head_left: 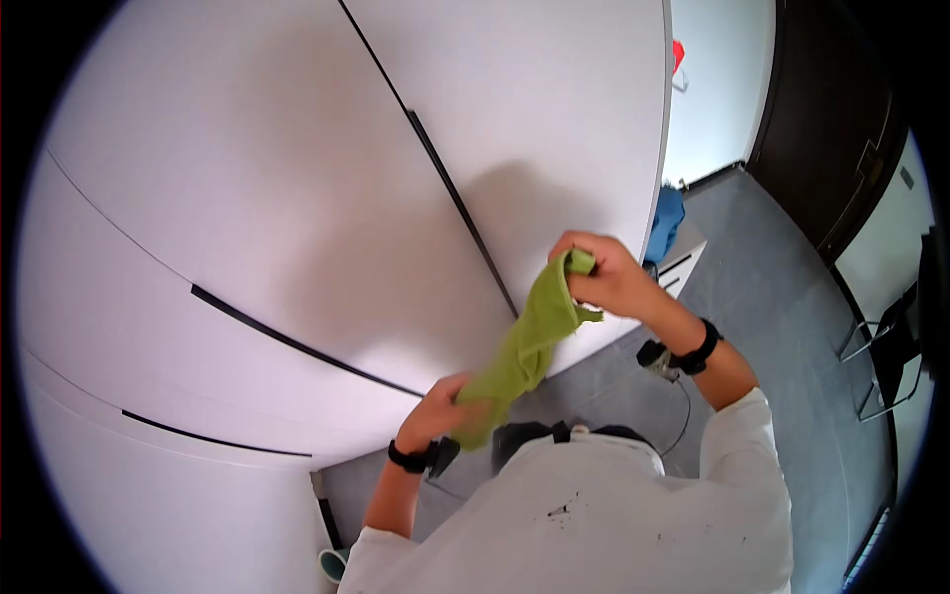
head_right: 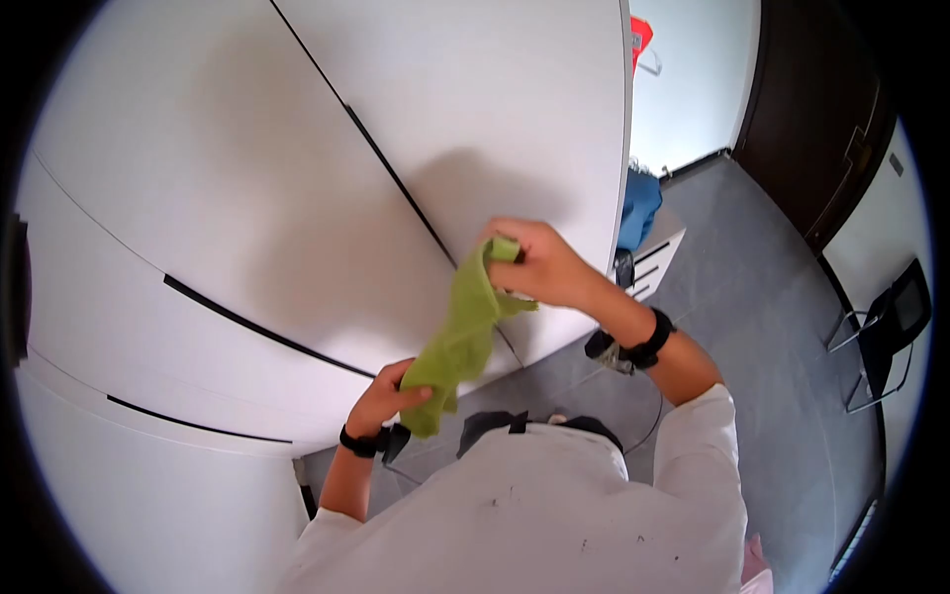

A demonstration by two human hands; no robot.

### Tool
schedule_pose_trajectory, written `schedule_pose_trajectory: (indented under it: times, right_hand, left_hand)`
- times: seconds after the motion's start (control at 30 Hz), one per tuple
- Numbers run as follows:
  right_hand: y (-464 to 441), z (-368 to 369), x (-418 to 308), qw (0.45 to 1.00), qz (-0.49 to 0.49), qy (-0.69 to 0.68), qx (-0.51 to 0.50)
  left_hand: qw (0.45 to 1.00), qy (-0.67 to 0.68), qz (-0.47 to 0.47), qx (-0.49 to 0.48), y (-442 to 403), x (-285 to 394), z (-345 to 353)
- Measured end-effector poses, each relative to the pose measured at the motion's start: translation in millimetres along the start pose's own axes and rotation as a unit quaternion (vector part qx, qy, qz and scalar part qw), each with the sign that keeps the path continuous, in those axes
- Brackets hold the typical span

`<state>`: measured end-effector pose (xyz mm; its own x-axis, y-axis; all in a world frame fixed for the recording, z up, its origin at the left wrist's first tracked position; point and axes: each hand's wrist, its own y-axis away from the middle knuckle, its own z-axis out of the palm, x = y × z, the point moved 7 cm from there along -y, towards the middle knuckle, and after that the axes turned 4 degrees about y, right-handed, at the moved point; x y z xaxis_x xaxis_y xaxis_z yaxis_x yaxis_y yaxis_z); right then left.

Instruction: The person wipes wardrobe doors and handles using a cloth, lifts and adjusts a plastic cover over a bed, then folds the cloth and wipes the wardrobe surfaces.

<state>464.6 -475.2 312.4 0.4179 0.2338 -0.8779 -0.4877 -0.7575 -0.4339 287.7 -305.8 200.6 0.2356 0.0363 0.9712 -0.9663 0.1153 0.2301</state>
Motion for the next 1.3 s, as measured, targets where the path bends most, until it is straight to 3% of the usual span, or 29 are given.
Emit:
schedule_pose_trajectory:
  times: [0.07, 0.1, 0.2, 0.33, 0.4, 0.43, 0.47, 0.5, 0.57, 0.63, 0.67, 0.7, 0.8, 0.87, 0.9, 0.97, 1.0, 1.1, 1.2, 1.3]
  right_hand:
    - [-2, 5, -13, 0.991, 0.104, -0.080, -0.019]
    - [-3, 4, -9, 0.990, 0.107, -0.085, -0.018]
    - [-5, 9, -11, 0.981, 0.065, -0.159, -0.096]
    - [-7, 5, -6, 0.981, 0.035, -0.146, -0.120]
    - [-7, -1, -24, 0.993, -0.042, 0.044, -0.100]
    - [-5, -2, -26, 0.994, -0.036, 0.039, -0.099]
    - [-2, -1, -34, 0.980, -0.078, 0.150, -0.105]
    - [1, 1, -44, 0.952, -0.120, 0.259, -0.109]
    - [-2, 7, -61, 0.963, -0.070, 0.215, -0.147]
    - [-10, 21, -81, 0.940, -0.121, 0.270, -0.172]
    - [-18, 25, -75, 0.941, -0.115, 0.279, -0.155]
    - [-23, 28, -73, 0.942, -0.108, 0.276, -0.157]
    - [-35, 28, -70, 0.916, -0.047, 0.359, -0.172]
    - [-37, 23, -67, 0.906, -0.053, 0.385, -0.170]
    - [-37, 21, -63, 0.898, -0.056, 0.403, -0.166]
    - [-36, 19, -57, 0.905, -0.055, 0.387, -0.167]
    - [-36, 18, -54, 0.912, -0.053, 0.371, -0.165]
    - [-33, 16, -54, 0.920, -0.052, 0.354, -0.161]
    - [-30, 13, -49, 0.919, -0.051, 0.357, -0.157]
    - [-30, 9, -46, 0.923, -0.017, 0.356, -0.143]
  left_hand:
    - [1.000, -0.007, -0.005, -0.029, -5, -1, 4]
    - [0.998, -0.019, 0.006, -0.061, -7, -1, 7]
    - [0.999, -0.009, 0.019, -0.040, -10, -3, 6]
    - [0.998, 0.051, 0.011, 0.031, -7, -20, -14]
    - [0.997, 0.068, 0.013, 0.047, -3, -18, -15]
    - [0.994, 0.084, 0.020, 0.067, -2, -16, -16]
    - [0.994, 0.086, 0.014, 0.068, -4, -16, -16]
    - [0.999, -0.002, 0.021, 0.042, -10, -11, -13]
    - [0.984, -0.174, 0.033, -0.015, -25, -4, -9]
    - [0.994, -0.069, 0.079, -0.020, -38, 5, 2]
    - [0.999, -0.011, 0.047, 0.011, -38, 32, 20]
    - [0.995, 0.051, 0.081, -0.011, -39, 36, 23]
    - [0.981, 0.129, 0.136, 0.042, -54, 57, 38]
    - [0.931, 0.167, 0.318, -0.066, -56, 83, 45]
    - [0.929, 0.167, 0.323, -0.065, -59, 85, 45]
    - [0.931, -0.073, 0.355, 0.036, -54, 94, 46]
    - [0.944, -0.095, 0.301, 0.093, -59, 93, 45]
    - [0.934, -0.188, 0.265, 0.148, -70, 81, 25]
    - [0.956, -0.149, 0.206, 0.149, -70, 82, 15]
    - [0.904, -0.230, 0.302, 0.195, -63, 113, 35]
